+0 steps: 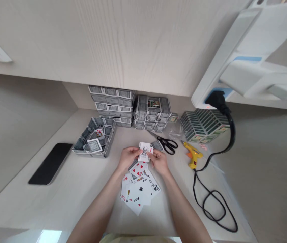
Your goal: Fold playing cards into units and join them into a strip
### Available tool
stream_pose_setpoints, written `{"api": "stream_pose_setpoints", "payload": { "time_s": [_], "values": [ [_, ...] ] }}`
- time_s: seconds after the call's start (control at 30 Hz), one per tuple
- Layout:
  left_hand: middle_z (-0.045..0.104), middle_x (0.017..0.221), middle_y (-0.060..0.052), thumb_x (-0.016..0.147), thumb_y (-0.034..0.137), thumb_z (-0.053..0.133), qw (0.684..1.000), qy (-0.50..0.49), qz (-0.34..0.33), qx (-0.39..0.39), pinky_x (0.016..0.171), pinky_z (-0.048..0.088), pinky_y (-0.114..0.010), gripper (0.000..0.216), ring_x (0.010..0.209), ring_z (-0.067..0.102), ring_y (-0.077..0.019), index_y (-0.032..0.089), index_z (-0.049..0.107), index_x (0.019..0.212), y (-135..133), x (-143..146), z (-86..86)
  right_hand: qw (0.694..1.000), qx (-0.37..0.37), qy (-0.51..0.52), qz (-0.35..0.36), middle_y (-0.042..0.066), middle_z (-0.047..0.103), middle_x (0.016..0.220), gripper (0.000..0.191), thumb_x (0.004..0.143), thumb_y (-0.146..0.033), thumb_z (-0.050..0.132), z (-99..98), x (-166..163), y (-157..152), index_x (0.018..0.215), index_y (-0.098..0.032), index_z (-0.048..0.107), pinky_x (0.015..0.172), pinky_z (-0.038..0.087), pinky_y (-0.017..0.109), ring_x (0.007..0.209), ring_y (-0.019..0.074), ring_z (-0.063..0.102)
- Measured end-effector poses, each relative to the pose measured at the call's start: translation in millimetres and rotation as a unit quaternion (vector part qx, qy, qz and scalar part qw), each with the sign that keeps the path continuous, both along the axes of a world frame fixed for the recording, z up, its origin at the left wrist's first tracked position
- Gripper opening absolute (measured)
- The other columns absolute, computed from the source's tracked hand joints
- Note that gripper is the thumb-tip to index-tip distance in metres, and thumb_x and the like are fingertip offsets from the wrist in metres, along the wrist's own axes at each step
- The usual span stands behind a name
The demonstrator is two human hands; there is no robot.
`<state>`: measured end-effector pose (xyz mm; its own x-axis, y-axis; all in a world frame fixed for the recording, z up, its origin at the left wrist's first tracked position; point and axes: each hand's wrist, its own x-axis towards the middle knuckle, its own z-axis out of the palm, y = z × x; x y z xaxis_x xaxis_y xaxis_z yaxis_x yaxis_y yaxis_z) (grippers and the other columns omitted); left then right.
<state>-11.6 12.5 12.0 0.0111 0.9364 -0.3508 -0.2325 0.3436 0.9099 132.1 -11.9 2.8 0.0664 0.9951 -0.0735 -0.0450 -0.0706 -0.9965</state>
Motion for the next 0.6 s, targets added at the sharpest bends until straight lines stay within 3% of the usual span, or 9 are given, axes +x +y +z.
{"api": "stream_pose_setpoints", "payload": {
  "time_s": [0.3,0.6],
  "values": [
    [0.064,0.055,-0.002,0.043,0.027,0.079,1.0,-0.024,0.014,-0.011,0.052,0.044,-0.023,0.027,0.05,0.056,-0.0115,0.012,0.064,0.06,-2.5,0.3,4.7,1.0,-0.015,-0.004,0.006,-0.008,0.041,0.036,0.036,0.063,-0.049,0.067,-1.4,2.4,0.2,0.059,-0.016,0.053,0.028,0.018,0.02,0.028,0.0044,0.028],
    [0.063,0.055,0.0,0.048,0.029,0.077,0.999,-0.013,0.026,0.022,0.051,0.041,-0.022,0.025,0.049,0.054,-0.0105,0.013,0.064,0.062,-2.7,5.0,-4.6,1.0,-0.016,0.01,0.003,-0.006,0.05,0.042,0.035,0.059,-0.047,0.069,2.8,2.8,1.3,0.062,-0.015,0.057,0.027,0.021,0.018,0.03,0.0036,0.03]
  ]
}}
